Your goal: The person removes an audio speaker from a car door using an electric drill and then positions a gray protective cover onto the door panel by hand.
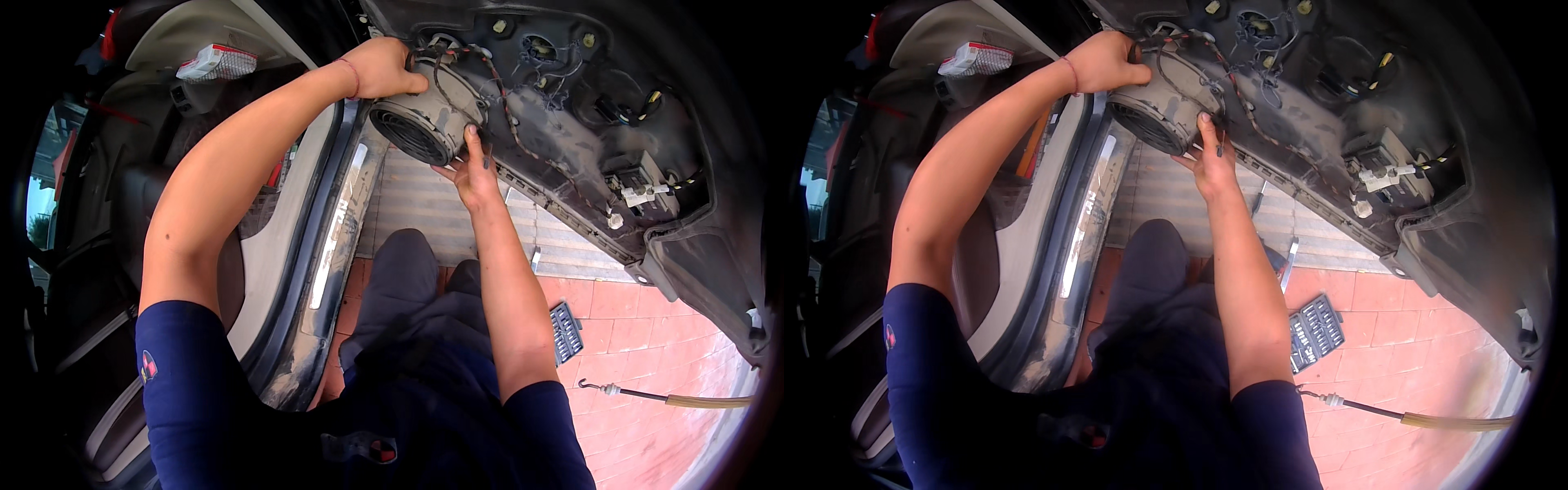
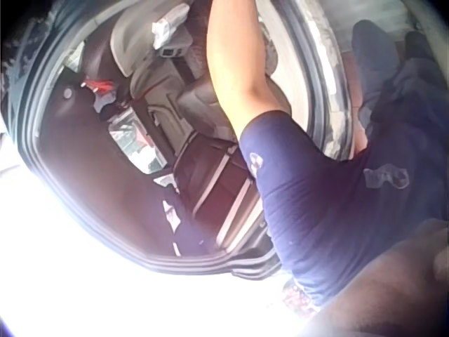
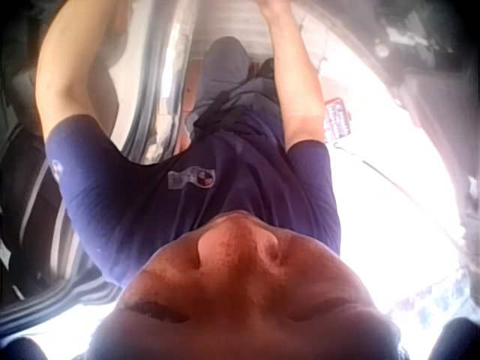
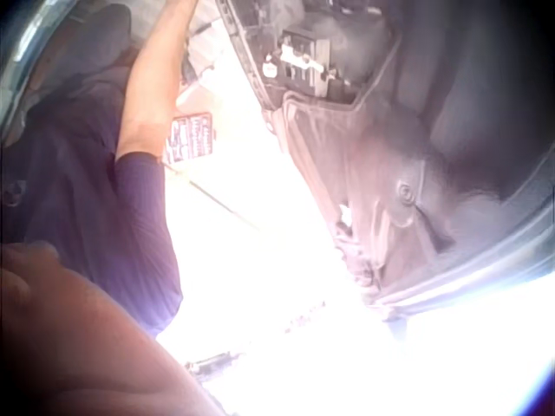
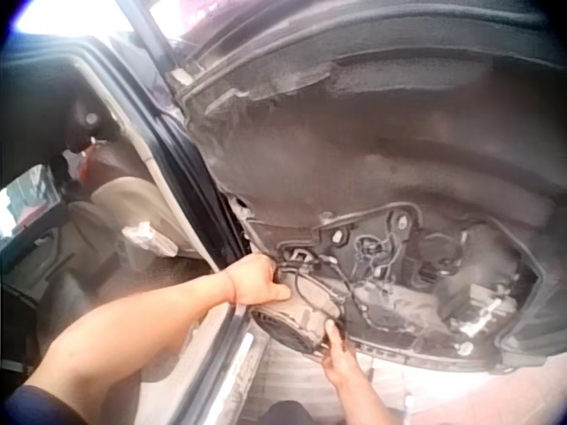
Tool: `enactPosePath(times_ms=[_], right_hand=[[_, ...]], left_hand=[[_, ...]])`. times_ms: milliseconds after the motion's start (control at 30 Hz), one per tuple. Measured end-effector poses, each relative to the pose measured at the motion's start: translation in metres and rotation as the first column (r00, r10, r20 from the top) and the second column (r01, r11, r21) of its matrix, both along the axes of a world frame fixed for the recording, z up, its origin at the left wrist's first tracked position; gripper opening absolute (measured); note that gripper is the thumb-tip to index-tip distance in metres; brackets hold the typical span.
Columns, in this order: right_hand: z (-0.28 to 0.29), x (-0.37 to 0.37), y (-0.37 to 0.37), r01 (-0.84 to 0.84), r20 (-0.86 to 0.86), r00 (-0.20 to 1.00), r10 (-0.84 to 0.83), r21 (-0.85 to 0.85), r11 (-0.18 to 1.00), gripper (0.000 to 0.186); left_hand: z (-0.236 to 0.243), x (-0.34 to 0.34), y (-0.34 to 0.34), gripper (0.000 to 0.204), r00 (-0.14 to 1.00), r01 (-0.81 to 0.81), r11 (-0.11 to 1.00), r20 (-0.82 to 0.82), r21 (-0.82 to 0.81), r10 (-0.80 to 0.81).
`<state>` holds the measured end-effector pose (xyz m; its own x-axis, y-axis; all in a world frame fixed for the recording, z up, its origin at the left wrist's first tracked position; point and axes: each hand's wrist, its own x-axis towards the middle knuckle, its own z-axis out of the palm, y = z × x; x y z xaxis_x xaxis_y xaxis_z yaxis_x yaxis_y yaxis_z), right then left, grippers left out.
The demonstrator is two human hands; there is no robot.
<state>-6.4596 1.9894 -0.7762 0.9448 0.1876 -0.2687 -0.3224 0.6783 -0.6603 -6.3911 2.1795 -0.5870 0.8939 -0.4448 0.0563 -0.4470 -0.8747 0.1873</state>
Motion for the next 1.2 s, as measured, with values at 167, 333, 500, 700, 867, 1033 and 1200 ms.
enactPosePath(times_ms=[167,333,500,700,867,1033,1200], right_hand=[[-0.009,0.004,-0.011,-0.067,0.019,0.998,0.067,-0.024,0.997,0.086],[0.001,0.002,0.003,-0.077,0.006,0.997,0.077,0.01,0.997,0.085],[-0.003,0.004,-0.012,-0.094,0.025,0.995,0.093,0.027,0.995,0.089],[0.008,0.005,-0.002,-0.183,-0.03,0.982,0.185,0.066,0.981,0.077],[0.008,0.0,-0.004,-0.188,-0.03,0.981,0.19,0.053,0.981,0.069],[0.009,-0.009,-0.001,-0.207,-0.043,0.977,0.21,0.065,0.976,0.076],[0.014,-0.003,-0.01,-0.241,-0.04,0.969,0.242,0.029,0.97,0.08]], left_hand=[[0.084,-0.029,-0.03,0.018,0.938,-0.296,0.938,-0.241,-0.183,0.249],[0.085,-0.028,0.002,0.036,0.979,-0.131,0.982,-0.138,0.137,0.149],[0.034,-0.042,0.042,0.036,0.954,-0.207,0.913,-0.28,-0.351,0.108],[-0.086,-0.062,0.048,0.074,0.755,-0.654,0.329,-0.615,-0.681,0.227],[-0.102,-0.062,0.024,0.077,0.766,-0.642,0.208,-0.619,-0.738,0.17],[-0.091,-0.069,0.022,0.079,0.803,-0.596,0.217,-0.566,-0.773,0.189],[-0.085,-0.07,0.02,0.079,0.787,-0.617,0.246,-0.579,-0.747,0.213]])
